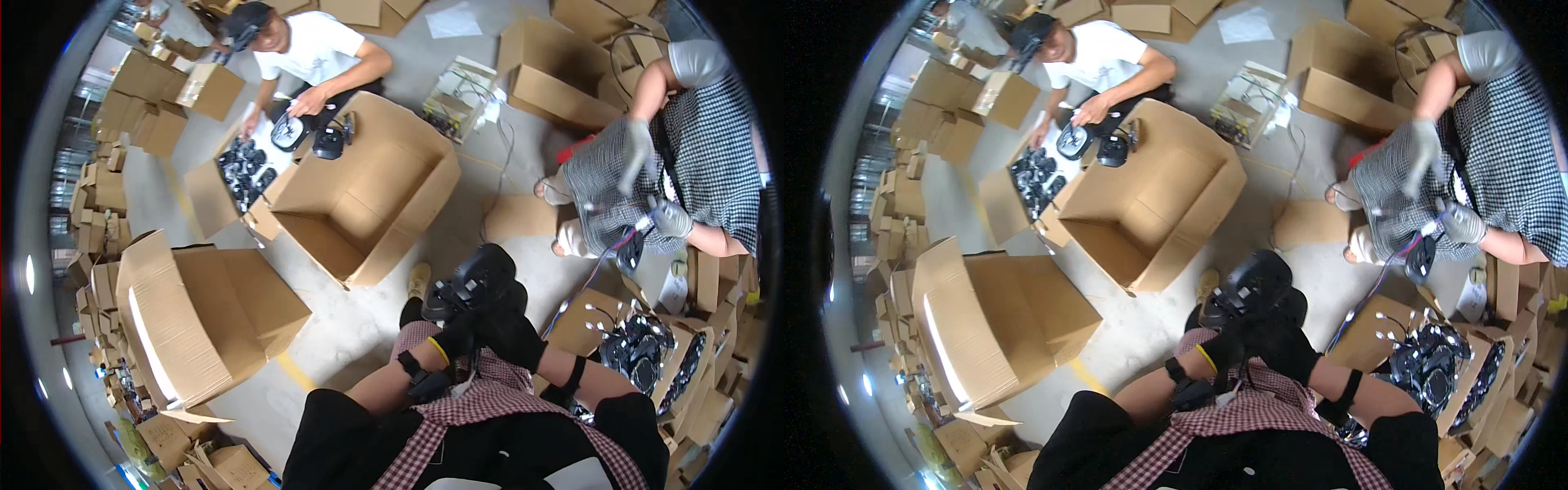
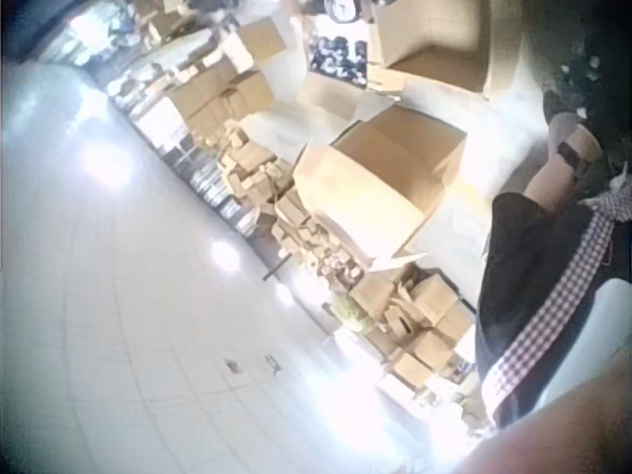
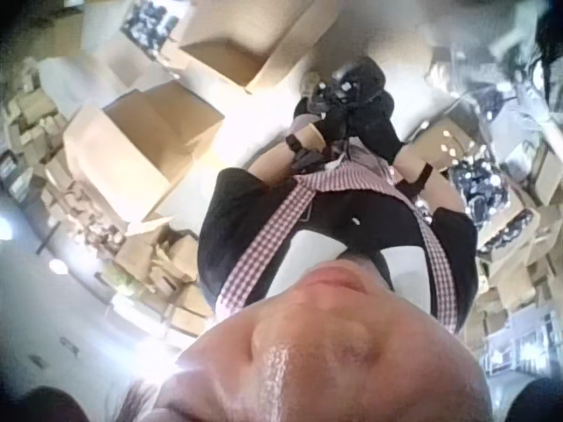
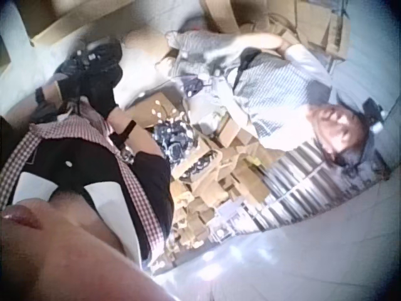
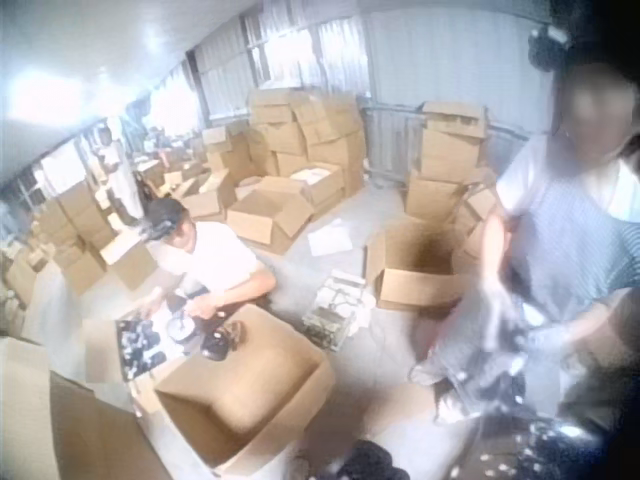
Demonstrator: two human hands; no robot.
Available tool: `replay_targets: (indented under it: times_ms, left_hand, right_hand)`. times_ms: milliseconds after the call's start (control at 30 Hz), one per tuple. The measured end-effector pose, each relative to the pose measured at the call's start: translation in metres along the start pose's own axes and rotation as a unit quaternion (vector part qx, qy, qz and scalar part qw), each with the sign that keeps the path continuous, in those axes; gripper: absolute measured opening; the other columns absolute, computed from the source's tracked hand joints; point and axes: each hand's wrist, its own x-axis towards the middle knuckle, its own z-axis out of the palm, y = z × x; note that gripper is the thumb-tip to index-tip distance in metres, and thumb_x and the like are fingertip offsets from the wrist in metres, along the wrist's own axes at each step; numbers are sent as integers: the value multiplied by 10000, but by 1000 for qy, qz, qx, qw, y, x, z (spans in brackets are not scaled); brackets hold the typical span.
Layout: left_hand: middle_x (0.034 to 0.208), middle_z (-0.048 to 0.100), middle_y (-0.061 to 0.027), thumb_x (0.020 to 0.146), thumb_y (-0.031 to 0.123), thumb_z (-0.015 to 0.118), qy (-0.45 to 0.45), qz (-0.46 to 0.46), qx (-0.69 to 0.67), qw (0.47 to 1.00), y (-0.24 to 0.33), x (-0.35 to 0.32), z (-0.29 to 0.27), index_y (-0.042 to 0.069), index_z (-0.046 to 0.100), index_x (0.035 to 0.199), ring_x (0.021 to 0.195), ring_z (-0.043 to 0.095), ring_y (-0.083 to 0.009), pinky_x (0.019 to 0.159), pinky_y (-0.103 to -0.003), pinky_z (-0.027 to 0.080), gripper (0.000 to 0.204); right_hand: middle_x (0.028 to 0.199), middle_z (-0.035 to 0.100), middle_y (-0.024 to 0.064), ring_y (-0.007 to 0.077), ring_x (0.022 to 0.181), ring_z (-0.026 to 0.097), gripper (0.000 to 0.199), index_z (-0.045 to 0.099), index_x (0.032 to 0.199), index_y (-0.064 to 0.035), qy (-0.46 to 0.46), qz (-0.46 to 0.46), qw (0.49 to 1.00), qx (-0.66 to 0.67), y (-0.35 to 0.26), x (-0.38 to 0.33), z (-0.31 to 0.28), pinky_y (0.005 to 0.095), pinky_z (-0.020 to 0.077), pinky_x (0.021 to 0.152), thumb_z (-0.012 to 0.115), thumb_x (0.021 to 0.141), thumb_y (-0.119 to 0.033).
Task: Assembling electronic components using an electric screwdriver and sorting/packing items into boxes.
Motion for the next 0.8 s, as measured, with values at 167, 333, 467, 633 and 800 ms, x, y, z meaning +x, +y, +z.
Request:
replay_targets:
  times_ms: [167,333,467,633,800]
  left_hand:
    - [1106,653,-89,940,205,562,-97,149,321,930,22,-19,3,30,594,1177,964,640,-182,835,-311,546,296]
    - [922,641,-76,951,266,570,-42,76,98,991,42,-7,-9,98,567,1142,809,635,-182,704,-312,539,254]
    - [623,460,4,947,264,571,28,87,143,986,91,-37,1,154,534,933,504,486,-149,443,-273,382,117]
    - [591,468,30,938,326,592,102,149,214,960,160,-62,-34,178,525,836,454,456,-118,400,-244,352,192]
    - [600,470,33,916,353,609,119,184,283,934,232,-110,-42,144,581,840,477,453,-95,417,-236,369,224]
  right_hand:
    - [1031,677,116,291,946,656,229,670,1059,-77,15,-53,998,-31,-35,2,-40,392,533,818,632,834,-97]
    - [1048,684,121,299,916,674,253,678,1051,-83,88,-60,994,-22,-46,6,-70,368,564,779,666,802,-44]
    - [956,694,129,286,847,681,222,680,1012,-29,104,76,990,52,-27,12,-69,348,547,747,638,794,-11]
    - [922,691,131,271,806,677,160,684,987,-40,93,174,979,43,15,11,-36,351,541,726,597,853,-51]
    - [921,673,126,275,767,656,200,659,988,-54,-2,193,979,-59,67,-21,1,397,531,708,513,895,-154]
